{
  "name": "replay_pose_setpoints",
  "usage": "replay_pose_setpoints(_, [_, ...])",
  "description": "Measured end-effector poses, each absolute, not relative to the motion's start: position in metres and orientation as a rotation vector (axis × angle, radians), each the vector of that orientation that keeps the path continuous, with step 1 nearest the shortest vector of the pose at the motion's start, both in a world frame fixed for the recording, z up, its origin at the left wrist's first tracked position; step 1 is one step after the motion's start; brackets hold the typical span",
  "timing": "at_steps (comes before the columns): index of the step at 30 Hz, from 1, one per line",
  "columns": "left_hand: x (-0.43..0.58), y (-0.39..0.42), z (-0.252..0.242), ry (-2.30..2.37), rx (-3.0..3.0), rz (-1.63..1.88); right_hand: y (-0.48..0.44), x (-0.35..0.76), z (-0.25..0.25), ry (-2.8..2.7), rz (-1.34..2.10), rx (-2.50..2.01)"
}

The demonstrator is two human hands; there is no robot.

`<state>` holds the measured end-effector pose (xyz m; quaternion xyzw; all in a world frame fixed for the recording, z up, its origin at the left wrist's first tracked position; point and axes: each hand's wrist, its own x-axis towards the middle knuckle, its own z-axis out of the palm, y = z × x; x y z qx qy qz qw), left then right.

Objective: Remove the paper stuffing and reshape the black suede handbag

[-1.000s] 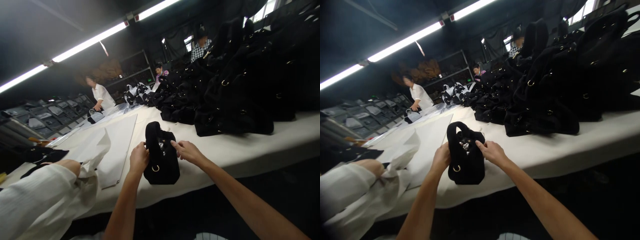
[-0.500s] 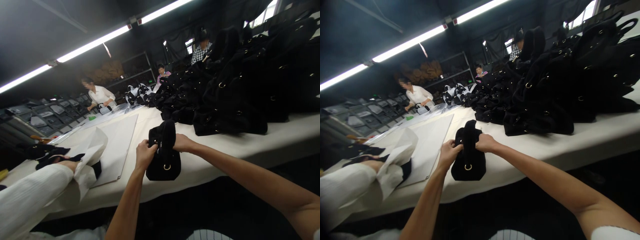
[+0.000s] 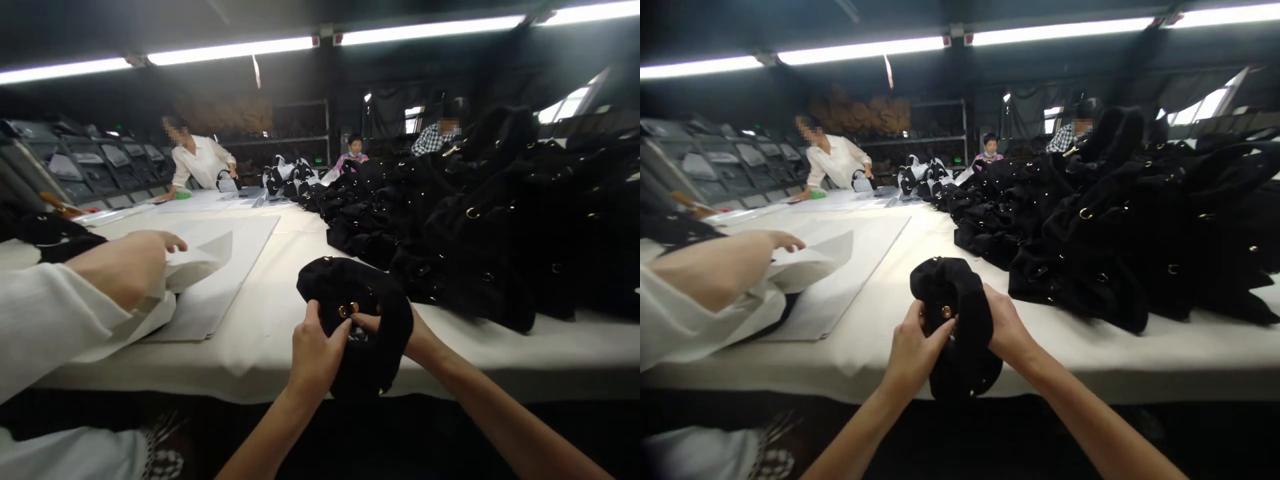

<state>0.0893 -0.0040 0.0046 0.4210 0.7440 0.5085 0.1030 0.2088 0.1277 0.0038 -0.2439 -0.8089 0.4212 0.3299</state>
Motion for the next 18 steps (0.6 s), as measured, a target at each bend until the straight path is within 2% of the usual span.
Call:
replay_pose_setpoints(6, [0.089, 0.002, -0.002, 2.185, 1.237, 1.489, 0.128, 0.217, -0.015, -2.030, 1.151, -0.712])
replay_pose_setpoints(13, [0.093, 0.003, -0.008, 2.425, 1.404, 1.329, 0.110, 0.210, -0.009, -2.065, 0.825, -0.801])
replay_pose_setpoints(16, [0.099, 0.000, -0.012, 2.399, 1.548, 1.250, 0.096, 0.209, -0.005, -2.076, 0.665, -0.844])
replay_pose_setpoints(18, [0.099, -0.003, -0.013, 2.319, 1.589, 1.247, 0.091, 0.209, -0.003, -2.083, 0.687, -0.854])
